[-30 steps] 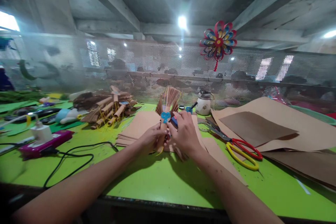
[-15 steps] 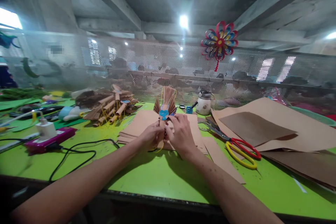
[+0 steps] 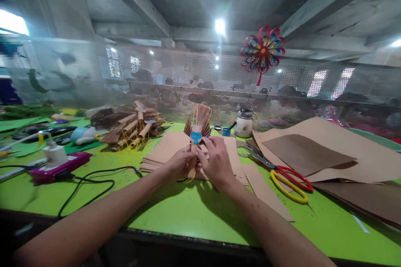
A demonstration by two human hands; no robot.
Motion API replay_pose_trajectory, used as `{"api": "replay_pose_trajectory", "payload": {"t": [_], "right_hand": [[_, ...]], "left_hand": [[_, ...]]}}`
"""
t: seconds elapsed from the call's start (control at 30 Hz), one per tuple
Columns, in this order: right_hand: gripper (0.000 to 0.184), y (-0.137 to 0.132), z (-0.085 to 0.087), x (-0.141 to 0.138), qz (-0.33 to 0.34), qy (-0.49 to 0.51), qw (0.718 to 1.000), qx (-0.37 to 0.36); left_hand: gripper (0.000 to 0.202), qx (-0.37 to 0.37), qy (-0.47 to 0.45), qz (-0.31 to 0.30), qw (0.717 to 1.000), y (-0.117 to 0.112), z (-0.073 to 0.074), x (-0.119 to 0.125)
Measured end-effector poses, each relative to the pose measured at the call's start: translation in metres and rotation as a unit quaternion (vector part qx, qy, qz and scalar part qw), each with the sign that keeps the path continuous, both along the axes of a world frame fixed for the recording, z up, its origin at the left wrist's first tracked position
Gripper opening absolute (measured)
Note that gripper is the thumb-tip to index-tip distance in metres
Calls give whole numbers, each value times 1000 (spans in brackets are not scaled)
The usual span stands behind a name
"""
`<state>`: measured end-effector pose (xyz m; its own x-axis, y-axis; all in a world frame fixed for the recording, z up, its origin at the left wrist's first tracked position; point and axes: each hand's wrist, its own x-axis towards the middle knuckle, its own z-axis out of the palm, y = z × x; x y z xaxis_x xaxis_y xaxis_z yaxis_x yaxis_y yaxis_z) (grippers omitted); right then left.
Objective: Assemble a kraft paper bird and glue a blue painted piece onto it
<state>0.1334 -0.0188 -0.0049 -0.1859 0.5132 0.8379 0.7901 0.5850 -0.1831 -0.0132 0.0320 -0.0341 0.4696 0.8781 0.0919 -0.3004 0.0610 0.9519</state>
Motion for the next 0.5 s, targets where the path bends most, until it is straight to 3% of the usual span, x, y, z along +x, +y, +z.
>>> {"api": "replay_pose_trajectory", "payload": {"t": [0.3, 0.5], "right_hand": [[47, -2, 5, 0, -47, -61, 996, -41], [47, -1, 7, 4, -51, -65, 996, -39]], "left_hand": [[23, 38, 39, -13, 998, -3, -3, 3], [22, 45, 67, -27, 996, -3, -5, 3]]}}
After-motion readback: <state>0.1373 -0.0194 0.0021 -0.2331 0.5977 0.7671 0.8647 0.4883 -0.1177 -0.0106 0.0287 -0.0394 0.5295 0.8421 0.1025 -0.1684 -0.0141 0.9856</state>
